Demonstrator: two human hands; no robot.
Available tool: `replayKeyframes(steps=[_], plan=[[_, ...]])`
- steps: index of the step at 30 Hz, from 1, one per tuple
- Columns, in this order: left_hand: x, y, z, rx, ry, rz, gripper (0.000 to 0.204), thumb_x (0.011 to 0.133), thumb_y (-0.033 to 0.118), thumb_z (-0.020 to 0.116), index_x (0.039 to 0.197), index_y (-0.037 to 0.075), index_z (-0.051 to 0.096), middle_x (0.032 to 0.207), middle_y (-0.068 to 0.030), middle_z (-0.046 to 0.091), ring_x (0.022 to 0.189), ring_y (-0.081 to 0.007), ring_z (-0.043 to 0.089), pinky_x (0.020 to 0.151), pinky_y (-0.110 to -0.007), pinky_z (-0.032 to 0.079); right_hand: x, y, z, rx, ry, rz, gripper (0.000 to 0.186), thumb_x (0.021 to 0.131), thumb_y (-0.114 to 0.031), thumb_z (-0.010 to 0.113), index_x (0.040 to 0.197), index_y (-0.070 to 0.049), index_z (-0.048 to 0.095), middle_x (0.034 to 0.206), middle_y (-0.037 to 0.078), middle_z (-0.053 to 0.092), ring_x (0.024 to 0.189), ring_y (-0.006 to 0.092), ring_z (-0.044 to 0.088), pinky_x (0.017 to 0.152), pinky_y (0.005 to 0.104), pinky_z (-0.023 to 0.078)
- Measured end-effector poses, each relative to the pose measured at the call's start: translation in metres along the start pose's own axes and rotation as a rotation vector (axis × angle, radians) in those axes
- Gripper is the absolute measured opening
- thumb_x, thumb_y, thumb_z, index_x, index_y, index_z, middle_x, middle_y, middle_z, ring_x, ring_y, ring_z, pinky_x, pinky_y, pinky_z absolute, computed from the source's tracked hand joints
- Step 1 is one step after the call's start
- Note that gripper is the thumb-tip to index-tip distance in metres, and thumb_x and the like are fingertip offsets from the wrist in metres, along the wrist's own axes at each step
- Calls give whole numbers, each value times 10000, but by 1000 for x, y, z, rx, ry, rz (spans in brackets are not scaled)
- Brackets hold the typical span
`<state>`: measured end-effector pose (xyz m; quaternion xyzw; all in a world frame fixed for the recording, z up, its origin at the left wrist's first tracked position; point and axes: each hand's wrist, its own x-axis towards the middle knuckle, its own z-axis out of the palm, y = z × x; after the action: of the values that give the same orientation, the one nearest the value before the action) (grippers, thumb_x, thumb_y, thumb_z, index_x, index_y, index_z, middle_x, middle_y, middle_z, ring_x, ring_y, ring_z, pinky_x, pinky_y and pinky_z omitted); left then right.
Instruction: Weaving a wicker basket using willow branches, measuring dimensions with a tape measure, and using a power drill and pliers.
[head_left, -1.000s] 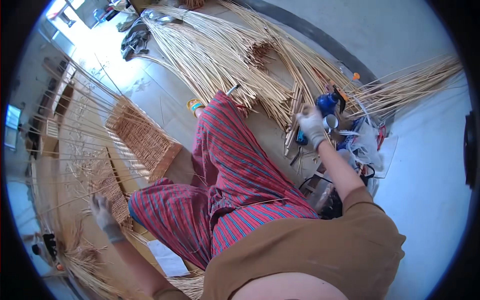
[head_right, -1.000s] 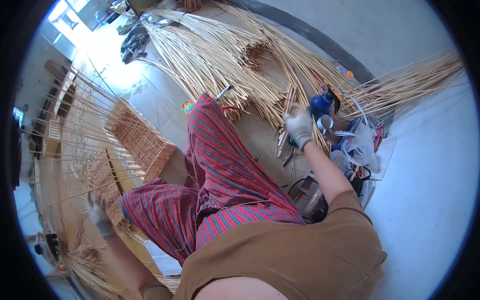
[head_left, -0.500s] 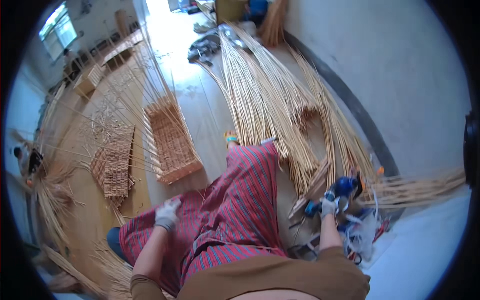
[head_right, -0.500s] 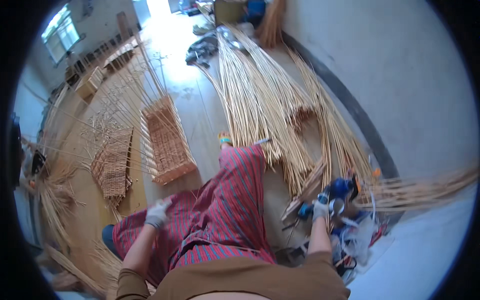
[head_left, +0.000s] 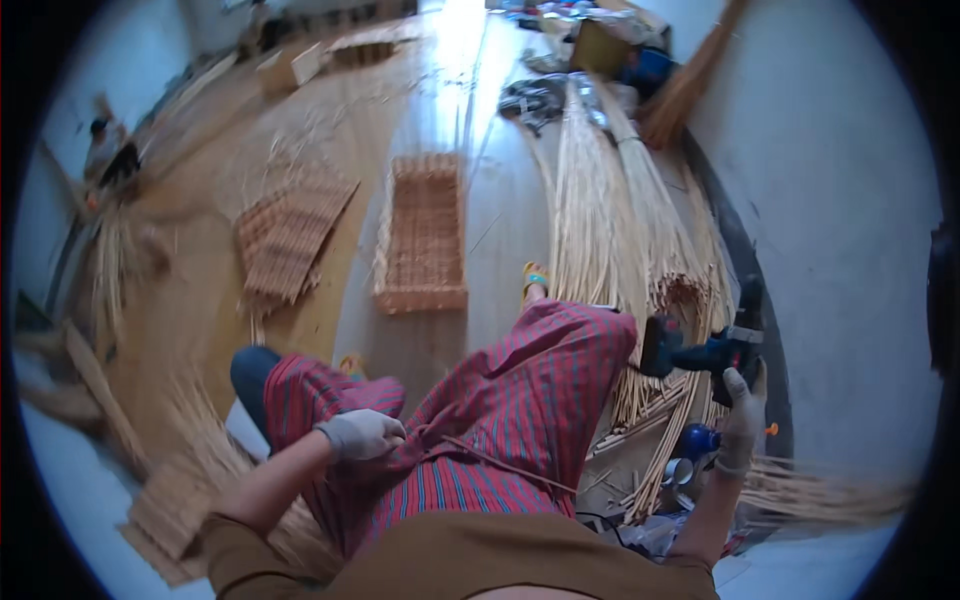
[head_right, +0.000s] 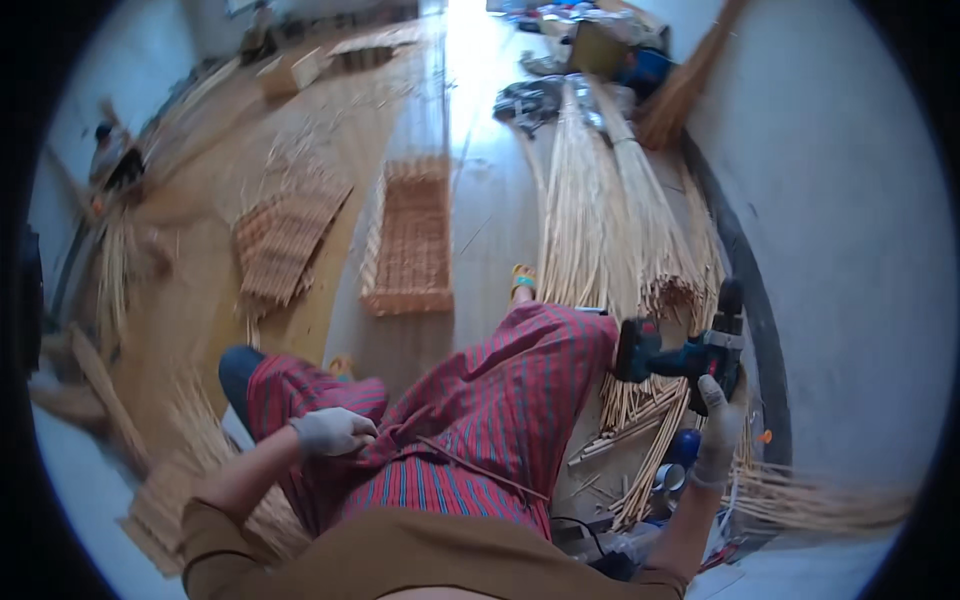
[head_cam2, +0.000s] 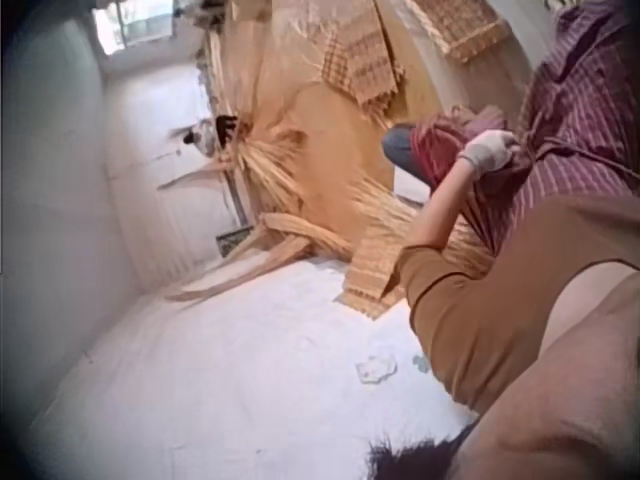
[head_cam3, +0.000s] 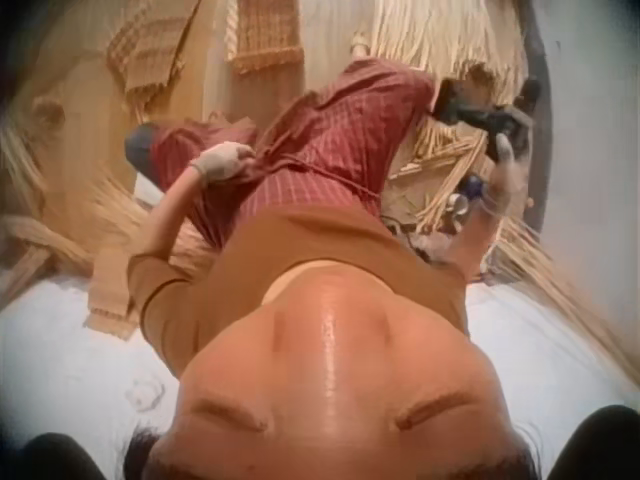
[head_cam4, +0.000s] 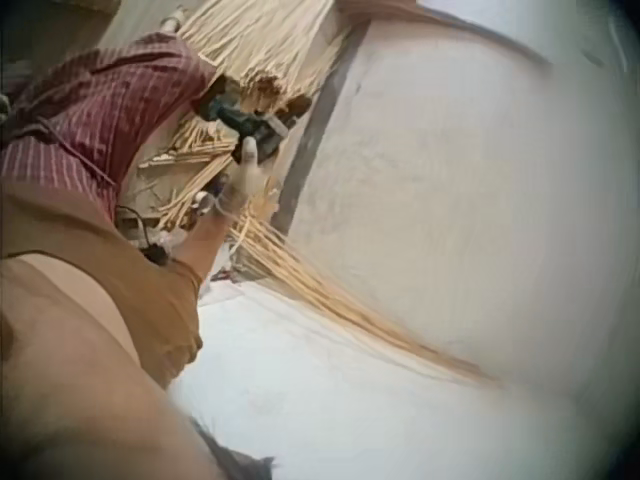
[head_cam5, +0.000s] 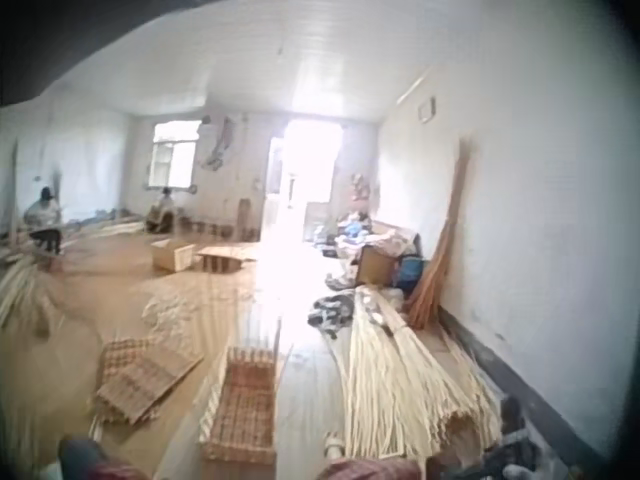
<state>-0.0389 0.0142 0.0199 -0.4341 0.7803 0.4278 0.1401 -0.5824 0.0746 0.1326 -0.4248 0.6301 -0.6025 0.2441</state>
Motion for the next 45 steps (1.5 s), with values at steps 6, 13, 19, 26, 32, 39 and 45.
replayKeyframes(steps=[6,13,19,26,32,39,45], plan=[[-154,20,28,-460,-234,19,329,1004,289,549,1247,80,622,1183,-100,670,1118,-211,621,988,-341,458,-12,-51,92,140,-353,-42,799,779,-360,728,1398,43,423,1200,136,599,1060,232,630,914,351,511],[-245,-43,100,-1073,22,-541,297,999,272,551,1177,71,677,1012,-35,701,942,-131,633,888,-314,506,-33,-50,180,259,-557,-1,765,760,-302,744,1361,76,459,1133,99,626,1007,172,616,915,295,487],[-179,38,9,237,729,-213,241,899,186,639,1123,100,657,988,-123,661,895,-334,658,795,-409,535,-46,-65,176,125,-521,-23,777,747,-271,769,1371,69,454,1133,91,624,1005,160,609,915,292,484],[3,50,10,132,579,-45,312,882,279,632,1131,91,619,976,-172,649,931,-352,650,808,-469,524,-58,-58,148,158,-438,46,875,737,-291,767,1429,76,376,1240,138,576,1113,215,591,964,345,481],[53,68,70,-79,204,152,287,950,349,570,1185,194,628,1017,-130,666,935,-335,667,793,-457,540,-71,-51,111,143,-362,175,835,699,-295,764,1386,50,441,1210,130,605,1073,225,613,949,352,486],[60,86,56,-200,528,293,393,935,372,609,1254,141,598,1130,-175,624,1008,-360,628,888,-431,506,-85,-46,118,30,-252,166,848,687,-300,789,1387,41,453,1173,98,608,1056,197,596,944,331,470],[74,125,26,-607,821,372,746,929,542,586,1421,3,427,1288,-265,555,1240,-399,534,1075,-442,399,-81,-57,133,-114,-381,239,752,710,-215,794,1356,18,487,1105,49,630,960,135,604,855,279,505]])
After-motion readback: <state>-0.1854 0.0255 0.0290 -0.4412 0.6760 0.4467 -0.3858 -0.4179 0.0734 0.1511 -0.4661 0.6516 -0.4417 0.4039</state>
